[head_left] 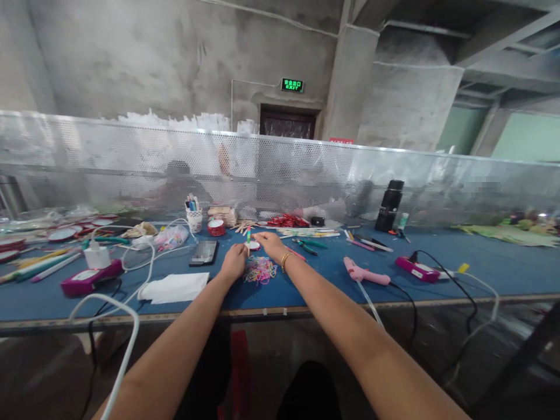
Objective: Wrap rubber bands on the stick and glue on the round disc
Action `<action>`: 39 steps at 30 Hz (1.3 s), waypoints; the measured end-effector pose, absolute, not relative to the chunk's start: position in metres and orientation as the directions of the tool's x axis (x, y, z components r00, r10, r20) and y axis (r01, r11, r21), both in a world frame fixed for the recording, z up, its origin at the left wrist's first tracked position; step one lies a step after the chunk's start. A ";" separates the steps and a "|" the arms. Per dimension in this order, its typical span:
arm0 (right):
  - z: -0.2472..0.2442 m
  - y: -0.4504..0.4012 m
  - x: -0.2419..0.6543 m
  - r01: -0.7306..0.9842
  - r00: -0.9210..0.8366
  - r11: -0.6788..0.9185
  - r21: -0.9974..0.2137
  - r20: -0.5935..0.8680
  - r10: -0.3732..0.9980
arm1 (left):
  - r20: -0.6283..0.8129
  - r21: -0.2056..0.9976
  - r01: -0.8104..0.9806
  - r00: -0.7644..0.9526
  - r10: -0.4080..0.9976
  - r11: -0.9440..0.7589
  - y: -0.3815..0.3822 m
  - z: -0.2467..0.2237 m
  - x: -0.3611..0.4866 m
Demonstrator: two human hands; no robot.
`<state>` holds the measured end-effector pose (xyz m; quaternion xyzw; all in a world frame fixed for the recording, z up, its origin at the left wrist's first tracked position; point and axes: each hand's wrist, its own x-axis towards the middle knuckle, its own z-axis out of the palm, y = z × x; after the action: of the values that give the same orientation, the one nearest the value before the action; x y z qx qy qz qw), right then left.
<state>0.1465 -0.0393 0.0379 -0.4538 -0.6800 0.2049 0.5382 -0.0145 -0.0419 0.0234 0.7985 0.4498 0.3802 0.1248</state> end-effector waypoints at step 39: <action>0.054 -0.079 0.134 0.102 0.039 0.395 -0.913 0.401 0.915 | 0.340 0.910 0.154 0.258 0.904 -0.386 -0.064 0.036 -0.015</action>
<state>0.1337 -0.0786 0.0545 -0.4247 -0.5989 0.3492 0.5823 -0.0145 -0.0635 0.0362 0.6861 0.3859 0.4712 0.3979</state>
